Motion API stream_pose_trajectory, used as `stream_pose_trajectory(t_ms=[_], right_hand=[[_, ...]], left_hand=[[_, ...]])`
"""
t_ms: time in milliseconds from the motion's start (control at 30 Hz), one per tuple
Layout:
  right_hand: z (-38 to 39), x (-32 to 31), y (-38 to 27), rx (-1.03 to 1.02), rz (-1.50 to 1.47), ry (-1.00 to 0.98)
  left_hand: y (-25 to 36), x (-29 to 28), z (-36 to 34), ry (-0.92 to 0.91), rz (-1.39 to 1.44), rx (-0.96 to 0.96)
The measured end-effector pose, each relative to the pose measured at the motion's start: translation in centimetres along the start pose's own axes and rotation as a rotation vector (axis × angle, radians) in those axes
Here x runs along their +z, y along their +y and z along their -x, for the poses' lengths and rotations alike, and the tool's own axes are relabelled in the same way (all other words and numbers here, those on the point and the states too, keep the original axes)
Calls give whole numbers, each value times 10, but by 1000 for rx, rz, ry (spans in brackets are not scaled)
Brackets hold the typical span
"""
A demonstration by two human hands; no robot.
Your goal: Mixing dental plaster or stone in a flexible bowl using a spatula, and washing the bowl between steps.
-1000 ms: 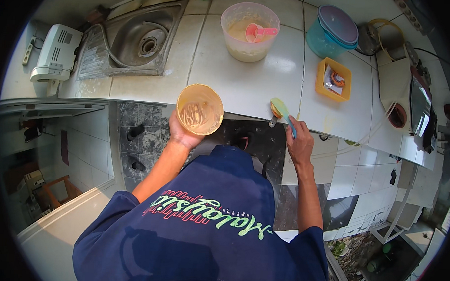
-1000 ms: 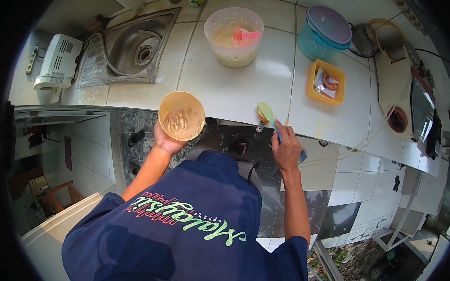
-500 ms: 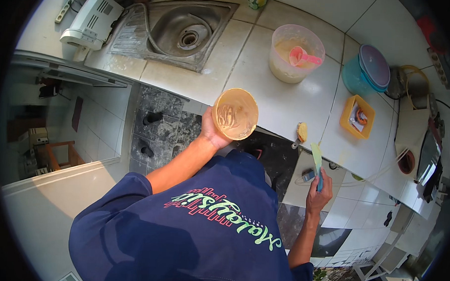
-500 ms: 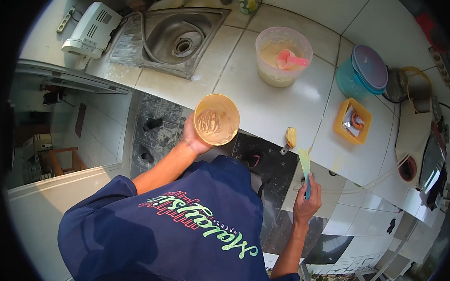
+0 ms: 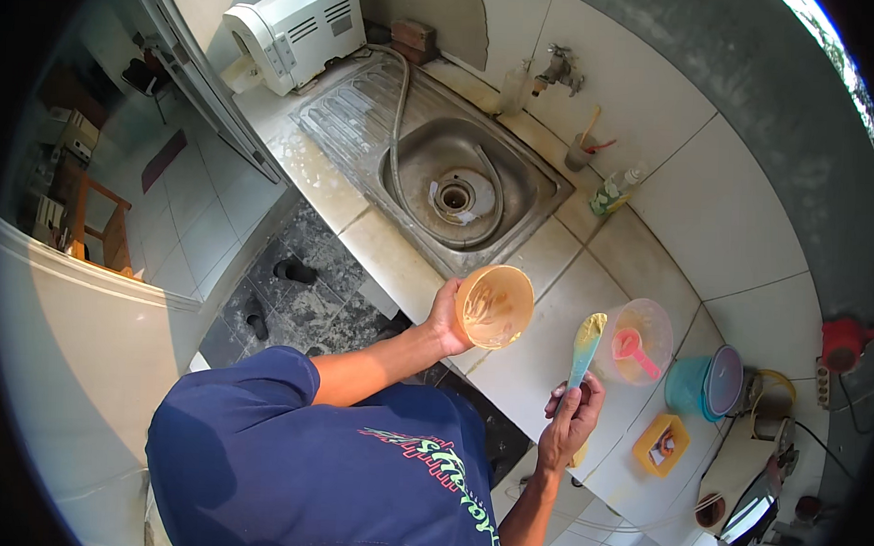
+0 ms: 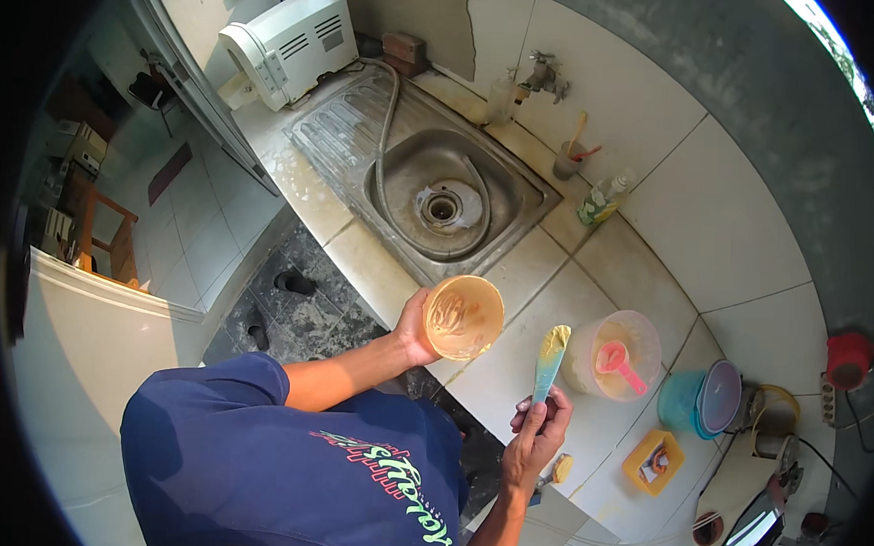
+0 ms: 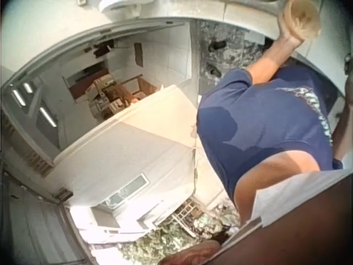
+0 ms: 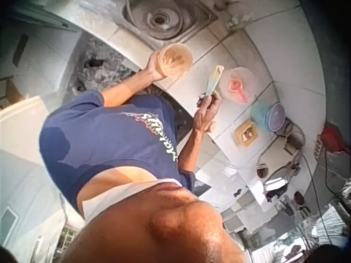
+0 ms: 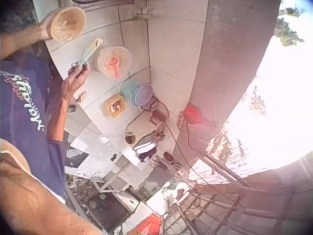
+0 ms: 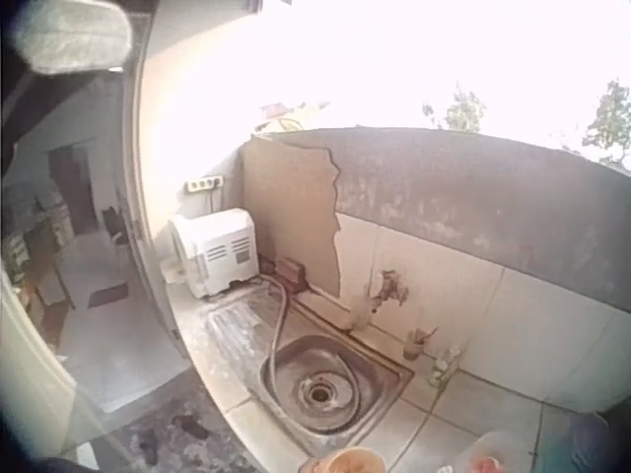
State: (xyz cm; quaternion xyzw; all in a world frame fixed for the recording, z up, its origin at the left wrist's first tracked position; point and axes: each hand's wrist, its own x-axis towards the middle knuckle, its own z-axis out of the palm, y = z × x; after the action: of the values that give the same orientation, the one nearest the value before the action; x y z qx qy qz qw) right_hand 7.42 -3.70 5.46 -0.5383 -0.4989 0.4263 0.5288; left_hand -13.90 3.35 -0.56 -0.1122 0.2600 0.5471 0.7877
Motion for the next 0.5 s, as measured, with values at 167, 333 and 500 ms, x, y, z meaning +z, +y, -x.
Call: stream_pose_trajectory(t_ms=[167,333,500], right_hand=[[-151,110,-25,-159,282,-44],[-334,217,-67,-424,807,70],[-464,308,-97,-286,1212,15]], left_hand=[[117,-22,-40,-189,234,-114],[210,-16,-82,-288,58,-149],[260,-5,-111,-217,139,-97]])
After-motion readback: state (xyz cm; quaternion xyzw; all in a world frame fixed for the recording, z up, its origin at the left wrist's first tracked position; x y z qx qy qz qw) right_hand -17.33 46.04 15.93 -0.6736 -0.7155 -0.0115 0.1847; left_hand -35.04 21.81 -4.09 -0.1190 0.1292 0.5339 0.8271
